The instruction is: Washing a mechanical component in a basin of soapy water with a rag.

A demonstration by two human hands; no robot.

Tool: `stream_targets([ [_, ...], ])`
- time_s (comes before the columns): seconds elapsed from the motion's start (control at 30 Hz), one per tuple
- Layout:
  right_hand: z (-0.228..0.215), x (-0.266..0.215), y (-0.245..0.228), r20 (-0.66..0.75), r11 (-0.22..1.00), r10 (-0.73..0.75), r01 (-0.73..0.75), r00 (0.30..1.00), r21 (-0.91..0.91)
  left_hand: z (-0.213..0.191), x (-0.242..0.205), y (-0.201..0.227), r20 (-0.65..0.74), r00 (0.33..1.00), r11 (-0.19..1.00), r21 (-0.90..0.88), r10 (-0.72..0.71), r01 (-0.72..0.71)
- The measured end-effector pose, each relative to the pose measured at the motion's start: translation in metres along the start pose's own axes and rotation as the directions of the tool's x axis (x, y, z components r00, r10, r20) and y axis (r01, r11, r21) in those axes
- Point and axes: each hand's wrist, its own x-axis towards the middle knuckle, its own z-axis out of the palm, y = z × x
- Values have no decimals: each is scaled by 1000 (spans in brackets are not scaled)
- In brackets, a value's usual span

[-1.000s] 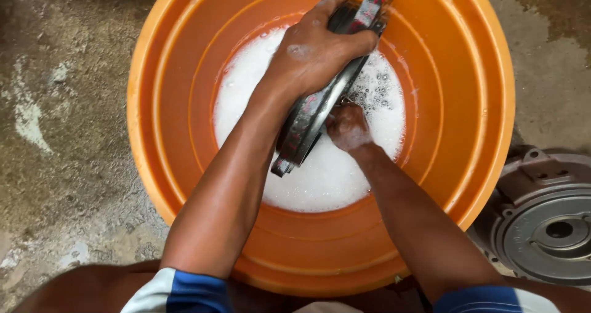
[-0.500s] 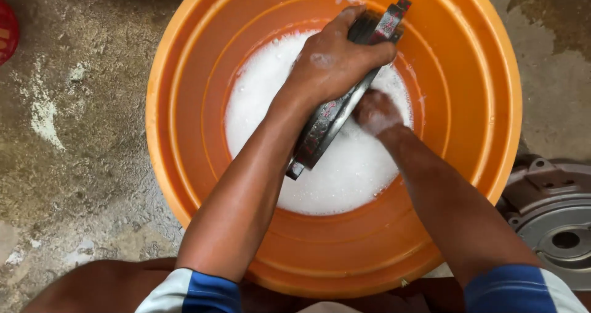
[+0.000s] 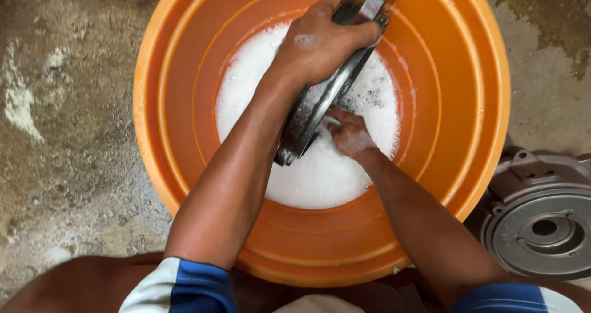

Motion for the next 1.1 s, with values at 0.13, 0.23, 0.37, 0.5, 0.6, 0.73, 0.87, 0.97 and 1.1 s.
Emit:
stream_targets([
  [0.13, -5, 11, 4, -304, 904, -423, 375, 854, -206, 2, 0, 1, -9, 998, 998, 13, 61, -61],
  [0.23, -9, 16, 2, -282, 935, -344, 300, 896, -188, -2, -1, 7, -2, 999, 999, 17, 38, -38],
  [0.37, 16, 32, 34, -70, 995, -65, 59, 995, -80, 1, 0, 3, -21, 999, 1000, 15, 26, -25],
  [0.5, -17, 31, 5, 56, 967, -93, 77, 994, 243, -2, 0, 4, -13, 999, 1000, -2, 31, -31],
  [0.6, -23, 5, -34, 68, 784, 281, -270, 957, 559, -4, -6, 1, 32, 999, 1000, -1, 21, -21],
  [0.73, -29, 12, -37, 3, 858, 140, -123, 990, 498, -5, 1, 4, -10, 999, 999, 13, 31, -31],
  [0.87, -7, 33, 14, 22, 999, -43, 42, 999, 11, -2, -1, 3, -7, 1000, 1000, 17, 2, -2],
  [0.97, -16, 23, -6, -14, 985, -132, 130, 991, -110, -3, -2, 4, 15, 1000, 1000, 15, -25, 24],
  [1.1, -14, 12, -28, 37, 928, -24, 36, 999, -371, -5, 1, 0, 7, 1000, 999, 35, -5, 5],
])
